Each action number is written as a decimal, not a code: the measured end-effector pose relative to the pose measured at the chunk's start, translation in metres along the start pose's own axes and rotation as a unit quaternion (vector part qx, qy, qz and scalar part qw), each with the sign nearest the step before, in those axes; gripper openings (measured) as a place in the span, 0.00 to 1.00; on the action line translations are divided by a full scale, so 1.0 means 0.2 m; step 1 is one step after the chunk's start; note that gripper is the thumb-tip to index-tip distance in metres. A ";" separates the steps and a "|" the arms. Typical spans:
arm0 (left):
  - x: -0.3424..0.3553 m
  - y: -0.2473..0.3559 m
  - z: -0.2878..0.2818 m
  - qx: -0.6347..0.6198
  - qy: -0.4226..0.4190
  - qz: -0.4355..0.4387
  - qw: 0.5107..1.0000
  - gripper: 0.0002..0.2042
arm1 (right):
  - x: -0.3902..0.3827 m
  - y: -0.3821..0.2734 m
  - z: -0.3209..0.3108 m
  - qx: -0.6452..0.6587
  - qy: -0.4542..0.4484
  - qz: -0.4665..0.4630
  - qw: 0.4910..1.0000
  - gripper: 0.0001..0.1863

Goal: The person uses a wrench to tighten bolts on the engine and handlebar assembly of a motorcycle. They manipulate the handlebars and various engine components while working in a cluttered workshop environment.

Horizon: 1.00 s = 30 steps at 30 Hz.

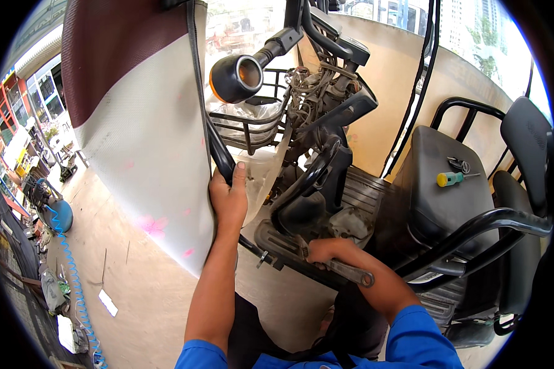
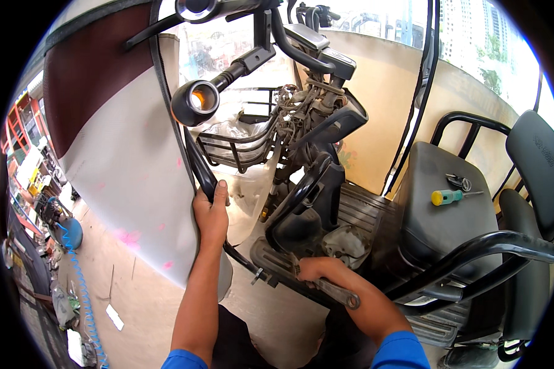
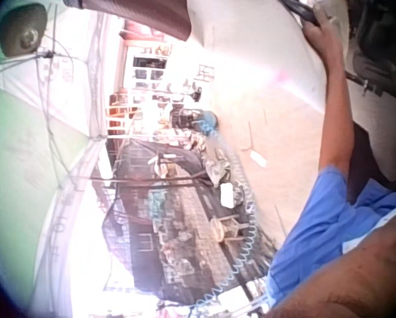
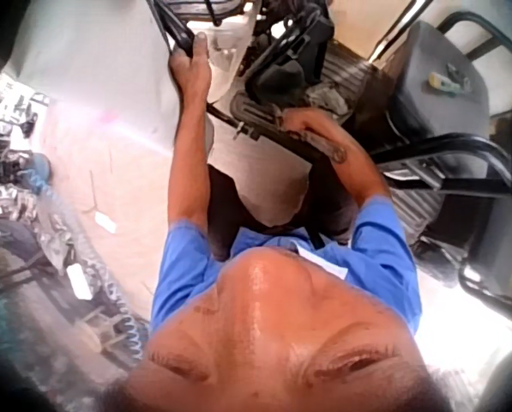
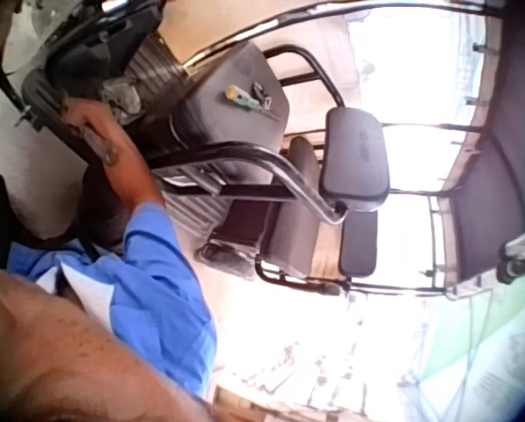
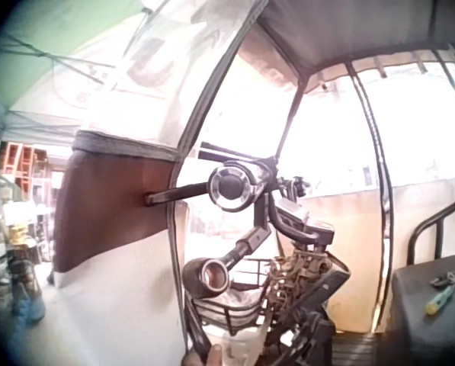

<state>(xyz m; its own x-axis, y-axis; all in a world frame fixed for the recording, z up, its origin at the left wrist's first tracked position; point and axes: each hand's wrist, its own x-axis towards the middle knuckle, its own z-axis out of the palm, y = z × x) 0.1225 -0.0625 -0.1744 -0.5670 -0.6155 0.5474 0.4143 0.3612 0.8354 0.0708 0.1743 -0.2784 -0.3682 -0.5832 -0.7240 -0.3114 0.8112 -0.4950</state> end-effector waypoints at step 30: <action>0.01 -0.01 -0.02 0.032 -0.034 0.000 0.999 0.18 | 0.06 0.02 0.21 -0.082 0.120 -0.032 0.989 0.19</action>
<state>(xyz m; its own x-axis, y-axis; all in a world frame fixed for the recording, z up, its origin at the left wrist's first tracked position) 0.1230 -0.0665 -0.1745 -0.6155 -0.5669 0.5475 0.3687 0.4069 0.8357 0.1020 0.1724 -0.3107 -0.5343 -0.6432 -0.5485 -0.4712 0.7653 -0.4385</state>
